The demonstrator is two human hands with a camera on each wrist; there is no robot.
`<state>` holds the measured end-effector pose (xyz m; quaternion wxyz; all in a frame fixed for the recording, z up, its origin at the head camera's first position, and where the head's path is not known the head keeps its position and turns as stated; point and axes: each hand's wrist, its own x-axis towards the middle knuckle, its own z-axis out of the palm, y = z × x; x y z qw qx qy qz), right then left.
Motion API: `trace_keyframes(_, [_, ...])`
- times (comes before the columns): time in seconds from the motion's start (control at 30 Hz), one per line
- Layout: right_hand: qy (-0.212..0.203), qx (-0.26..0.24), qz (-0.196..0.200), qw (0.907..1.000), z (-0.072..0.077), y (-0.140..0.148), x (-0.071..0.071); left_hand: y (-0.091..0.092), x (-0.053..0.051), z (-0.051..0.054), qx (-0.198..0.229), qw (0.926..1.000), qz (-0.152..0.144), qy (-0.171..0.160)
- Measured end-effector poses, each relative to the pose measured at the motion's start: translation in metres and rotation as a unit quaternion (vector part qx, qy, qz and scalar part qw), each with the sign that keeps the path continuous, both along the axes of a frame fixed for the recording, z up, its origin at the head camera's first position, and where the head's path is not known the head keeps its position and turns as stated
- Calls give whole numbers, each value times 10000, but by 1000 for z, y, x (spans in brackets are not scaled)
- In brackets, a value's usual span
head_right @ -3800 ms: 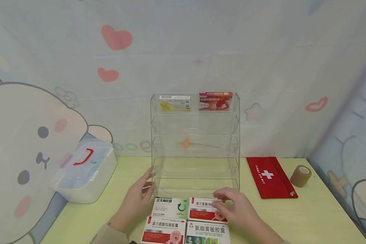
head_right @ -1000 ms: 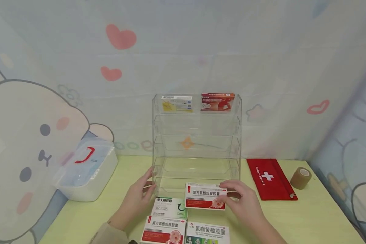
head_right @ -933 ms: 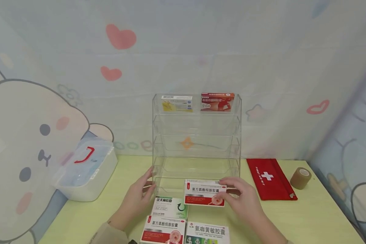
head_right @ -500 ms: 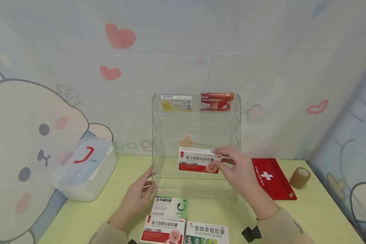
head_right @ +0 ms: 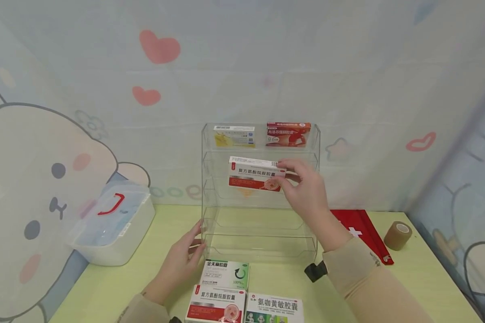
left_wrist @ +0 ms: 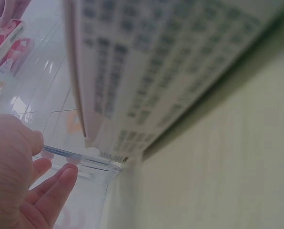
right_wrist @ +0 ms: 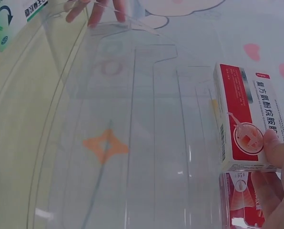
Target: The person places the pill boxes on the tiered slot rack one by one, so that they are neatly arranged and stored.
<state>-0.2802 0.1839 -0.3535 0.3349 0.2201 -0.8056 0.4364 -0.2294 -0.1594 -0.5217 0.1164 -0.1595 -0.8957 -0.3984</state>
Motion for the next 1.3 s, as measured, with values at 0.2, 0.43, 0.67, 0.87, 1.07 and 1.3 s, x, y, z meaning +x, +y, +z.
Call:
trace_keyframes(0.2, [16,-148,-80,9999,10,-7,-14,0,0,0,32,10000,-30,-23])
trace_keyframes(0.43, [36,-208,-223,9995,18,-16,-26,1,0,0,-17,10000,-26,-34])
trace_keyframes(0.67, [10,-71,-386,9992,28,-29,-39,0,0,-1,14,10000,-50,-16])
trace_keyframes(0.87, [-210,187,-388,9989,30,-36,-49,0,0,0,29,10000,-35,-40])
trace_keyframes(1.07, [-339,374,-437,9978,25,-41,-55,0,1,1,4,10000,-54,18])
trace_keyframes(1.3, [-438,577,-456,9963,18,-49,-60,0,1,1,20,10000,-57,28])
